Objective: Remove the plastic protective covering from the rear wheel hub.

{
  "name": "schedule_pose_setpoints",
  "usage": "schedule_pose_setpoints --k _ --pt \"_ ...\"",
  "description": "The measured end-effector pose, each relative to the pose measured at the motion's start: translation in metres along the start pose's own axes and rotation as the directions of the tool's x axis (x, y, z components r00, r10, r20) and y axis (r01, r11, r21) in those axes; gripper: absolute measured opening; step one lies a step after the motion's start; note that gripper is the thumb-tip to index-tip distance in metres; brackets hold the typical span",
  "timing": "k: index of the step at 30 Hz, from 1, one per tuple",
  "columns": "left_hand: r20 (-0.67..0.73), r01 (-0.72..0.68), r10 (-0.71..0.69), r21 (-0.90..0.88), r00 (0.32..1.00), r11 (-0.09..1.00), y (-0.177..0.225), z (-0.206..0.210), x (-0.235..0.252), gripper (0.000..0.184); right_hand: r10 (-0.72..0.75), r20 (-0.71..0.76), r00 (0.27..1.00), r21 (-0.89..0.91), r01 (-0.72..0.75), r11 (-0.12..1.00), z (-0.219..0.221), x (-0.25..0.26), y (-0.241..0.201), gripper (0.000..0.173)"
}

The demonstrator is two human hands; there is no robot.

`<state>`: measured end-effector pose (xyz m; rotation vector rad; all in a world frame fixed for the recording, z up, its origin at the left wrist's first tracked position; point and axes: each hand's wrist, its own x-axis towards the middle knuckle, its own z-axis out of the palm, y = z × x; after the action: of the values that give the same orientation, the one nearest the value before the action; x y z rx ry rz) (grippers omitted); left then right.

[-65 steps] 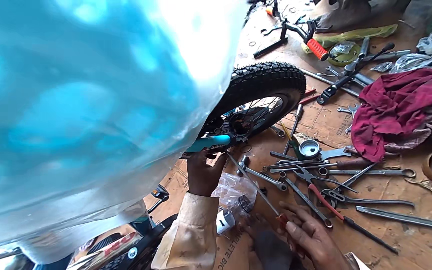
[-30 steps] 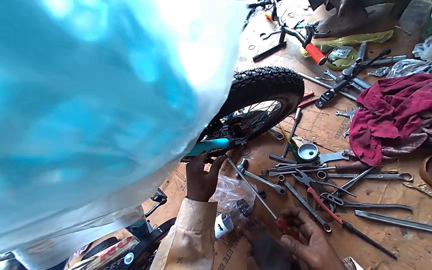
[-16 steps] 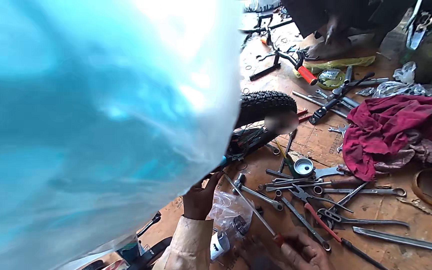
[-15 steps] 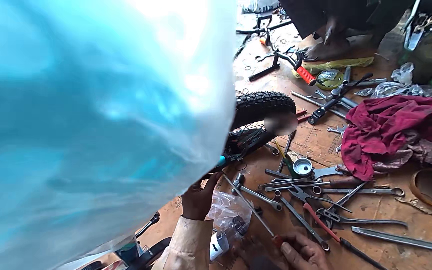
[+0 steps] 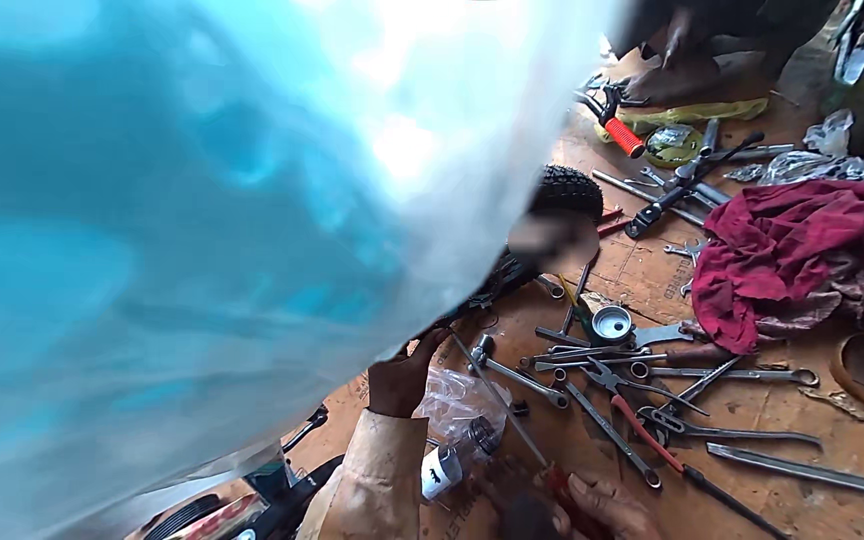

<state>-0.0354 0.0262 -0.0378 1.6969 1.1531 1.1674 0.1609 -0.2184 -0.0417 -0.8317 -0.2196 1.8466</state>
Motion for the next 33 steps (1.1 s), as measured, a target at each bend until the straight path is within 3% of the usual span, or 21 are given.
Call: schedule_pose_setpoints --k 1,2,5,7,9,11,13,15,17,19,21,23,24,25,27,29,31,33 --pt "0.005 -0.011 0.011 -0.004 1.0 1.0 -0.001 0.0 0.0 0.019 0.034 0.045 0.998 0.049 -0.036 0.998 -0.002 0.001 -0.001 0.034" --pt "0.014 -0.024 0.024 -0.004 1.0 1.0 -0.002 0.0 0.001 0.019 0.002 0.038 0.999 -0.021 -0.001 1.0 -0.002 0.002 -0.004 0.03" --pt "0.05 -0.047 0.046 0.022 0.998 0.999 -0.003 -0.001 0.001 0.021 -0.239 -0.093 0.967 -0.463 0.171 0.87 0.005 0.004 -0.006 0.042" --pt "0.045 -0.049 0.047 0.053 0.998 0.997 -0.004 -0.002 0.001 0.017 -0.389 -0.187 0.902 -0.597 0.21 0.774 0.004 0.006 0.001 0.031" --pt "0.041 -0.05 0.047 0.079 0.998 0.996 -0.002 -0.001 0.002 0.015 -0.272 -0.222 0.937 -0.442 0.152 0.884 0.002 0.005 -0.002 0.017" --pt "0.03 -0.038 0.035 0.084 0.999 0.996 0.0 -0.001 0.002 0.014 0.009 -0.085 0.996 -0.09 -0.016 0.996 -0.003 0.004 -0.008 0.032" --pt "0.033 -0.038 0.036 0.058 0.999 0.998 0.0 -0.001 0.003 0.017 0.102 0.038 0.994 0.073 -0.104 0.992 -0.004 0.004 -0.009 0.038" --pt "0.053 -0.054 0.052 0.051 0.997 0.997 -0.001 -0.002 0.004 0.02 -0.009 -0.001 1.0 -0.092 0.009 0.996 -0.001 0.005 -0.007 0.03" --pt "0.061 -0.067 0.065 0.031 0.996 0.997 -0.004 -0.002 0.005 0.023 -0.175 -0.093 0.98 -0.331 0.136 0.934 -0.001 0.008 -0.004 0.041" --pt "0.05 -0.049 0.049 -0.002 0.998 0.999 -0.006 -0.002 0.004 0.022 -0.254 -0.196 0.947 -0.383 0.165 0.909 -0.002 0.009 -0.001 0.031" --pt "0.038 -0.033 0.033 0.002 0.999 0.999 -0.005 -0.001 0.004 0.02 -0.111 -0.244 0.963 -0.21 0.059 0.976 -0.002 0.009 -0.003 0.017" --pt "0.023 -0.027 0.027 0.0 0.999 1.0 -0.003 0.001 0.004 0.02 0.104 -0.135 0.985 0.005 -0.104 0.995 -0.003 0.009 -0.007 0.035" --pt "0.016 -0.027 0.027 -0.004 1.0 1.0 -0.002 0.002 0.003 0.02 0.135 -0.082 0.987 0.061 -0.13 0.99 -0.003 0.009 -0.007 0.035" --pt "0.008 -0.03 0.03 -0.004 1.0 1.0 -0.001 0.002 0.003 0.021 0.118 -0.053 0.992 0.06 -0.115 0.992 -0.002 0.009 -0.006 0.029" --pt "0.012 -0.037 0.037 0.006 0.999 0.999 -0.001 0.002 0.003 0.021 0.023 -0.03 0.999 -0.053 -0.024 0.998 -0.002 0.009 -0.003 0.04" --pt "0.013 -0.036 0.036 0.018 0.999 0.999 -0.002 0.002 0.003 0.021 -0.046 -0.126 0.991 -0.128 0.03 0.991 -0.001 0.011 0.0 0.034" --pt "0.011 -0.037 0.037 0.025 0.999 0.999 -0.004 0.002 0.003 0.019 0.02 -0.187 0.982 -0.079 -0.035 0.996 -0.003 0.013 -0.002 0.019" --pt "0.008 -0.038 0.037 0.027 0.999 0.999 -0.003 0.002 0.003 0.017 0.158 -0.137 0.978 0.026 -0.155 0.987 -0.004 0.013 -0.006 0.036"
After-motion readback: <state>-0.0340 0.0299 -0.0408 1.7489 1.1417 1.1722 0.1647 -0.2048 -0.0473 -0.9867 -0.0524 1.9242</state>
